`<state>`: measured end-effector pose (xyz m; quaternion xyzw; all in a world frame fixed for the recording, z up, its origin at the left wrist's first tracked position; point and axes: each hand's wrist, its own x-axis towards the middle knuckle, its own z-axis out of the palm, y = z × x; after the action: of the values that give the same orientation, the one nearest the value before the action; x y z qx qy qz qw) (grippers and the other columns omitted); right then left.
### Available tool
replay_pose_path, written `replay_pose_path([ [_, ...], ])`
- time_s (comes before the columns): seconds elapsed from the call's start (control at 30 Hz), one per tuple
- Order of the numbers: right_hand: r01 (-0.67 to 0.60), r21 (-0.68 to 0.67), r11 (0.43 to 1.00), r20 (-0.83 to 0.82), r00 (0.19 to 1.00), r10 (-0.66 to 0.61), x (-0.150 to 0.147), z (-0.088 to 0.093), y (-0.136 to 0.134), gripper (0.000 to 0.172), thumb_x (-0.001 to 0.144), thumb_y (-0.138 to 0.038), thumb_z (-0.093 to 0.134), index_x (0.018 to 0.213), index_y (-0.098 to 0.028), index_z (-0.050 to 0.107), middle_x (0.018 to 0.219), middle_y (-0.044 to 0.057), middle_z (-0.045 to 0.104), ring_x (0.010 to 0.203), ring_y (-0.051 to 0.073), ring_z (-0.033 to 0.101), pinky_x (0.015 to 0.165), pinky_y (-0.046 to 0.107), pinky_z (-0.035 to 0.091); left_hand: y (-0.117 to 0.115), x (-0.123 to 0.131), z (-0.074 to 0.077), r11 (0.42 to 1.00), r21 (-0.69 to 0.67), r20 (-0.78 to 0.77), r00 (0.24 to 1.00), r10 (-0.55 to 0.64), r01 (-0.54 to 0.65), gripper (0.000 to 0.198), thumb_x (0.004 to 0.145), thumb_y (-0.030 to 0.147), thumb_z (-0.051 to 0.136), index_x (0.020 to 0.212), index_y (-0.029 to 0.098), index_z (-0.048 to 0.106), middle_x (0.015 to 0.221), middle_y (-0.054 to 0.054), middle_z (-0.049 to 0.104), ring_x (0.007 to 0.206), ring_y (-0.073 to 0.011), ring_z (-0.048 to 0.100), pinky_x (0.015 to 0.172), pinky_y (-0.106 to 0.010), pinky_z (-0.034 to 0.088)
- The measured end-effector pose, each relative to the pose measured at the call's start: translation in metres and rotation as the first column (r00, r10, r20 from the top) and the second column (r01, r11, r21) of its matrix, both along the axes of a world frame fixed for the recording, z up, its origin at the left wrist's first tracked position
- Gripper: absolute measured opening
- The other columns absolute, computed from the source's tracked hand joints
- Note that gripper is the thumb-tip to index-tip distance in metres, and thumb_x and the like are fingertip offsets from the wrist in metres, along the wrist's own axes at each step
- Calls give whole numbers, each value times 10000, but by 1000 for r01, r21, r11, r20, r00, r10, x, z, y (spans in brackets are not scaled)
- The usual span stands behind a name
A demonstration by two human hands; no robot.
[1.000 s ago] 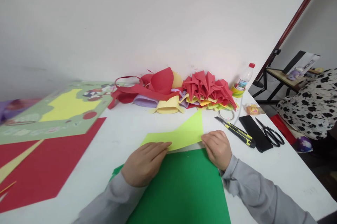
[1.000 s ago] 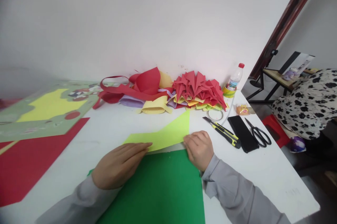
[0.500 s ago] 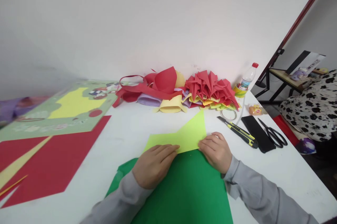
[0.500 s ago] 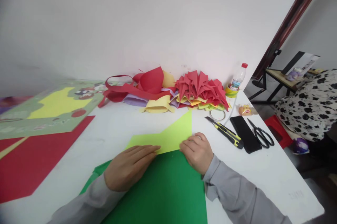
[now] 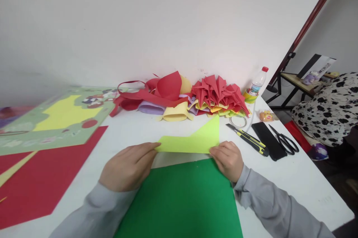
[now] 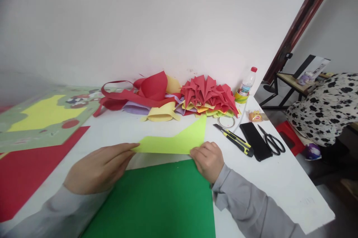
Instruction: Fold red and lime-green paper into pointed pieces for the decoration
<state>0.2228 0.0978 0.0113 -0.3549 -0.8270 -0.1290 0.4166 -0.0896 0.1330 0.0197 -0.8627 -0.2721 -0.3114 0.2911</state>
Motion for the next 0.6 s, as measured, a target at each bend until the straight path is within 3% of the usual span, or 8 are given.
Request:
replay_pose_path([
  [0.23,17,32,999,20,1000,-17,-1,2,-1,100,919,-193,585,875,-167,671,803,43,743,591,147,524,528,294,412,6,-21,4,997,57,-136,989,56,-48,145,851,169,568,980,167,635,962,-98,750,794,-214,705,696,-330,550],
  [0.4,15,-34,999,-23,1000,-15,1,-6,-2,130,923,-228,581,849,-180,675,763,47,732,623,151,622,561,279,484,7,-20,4,997,41,-137,988,77,-72,139,860,209,559,941,140,650,908,-112,751,741,-219,697,673,-333,534],
  [0.47,-2,-74,997,-76,997,-4,2,-8,-2,134,935,-221,556,898,-189,681,799,56,737,683,157,662,621,274,525,5,-15,4,997,-5,-35,996,77,-78,109,842,201,587,919,157,651,926,-107,752,738,-218,701,683,-327,537],
  [0.53,-15,-105,994,-128,992,1,3,-7,-1,154,946,-207,526,953,-193,679,830,63,738,737,165,679,673,282,553,-1,-7,6,993,-74,179,978,108,-96,119,835,203,607,942,171,650,986,-105,744,793,-221,708,722,-320,549],
  [0.6,-27,-135,991,-178,984,3,3,-3,-1,176,953,-199,501,987,-199,674,845,63,733,770,168,683,706,292,569,-7,3,9,973,-187,432,879,203,-132,210,837,264,630,1029,180,644,1055,-97,723,811,-213,707,742,-311,564],
])
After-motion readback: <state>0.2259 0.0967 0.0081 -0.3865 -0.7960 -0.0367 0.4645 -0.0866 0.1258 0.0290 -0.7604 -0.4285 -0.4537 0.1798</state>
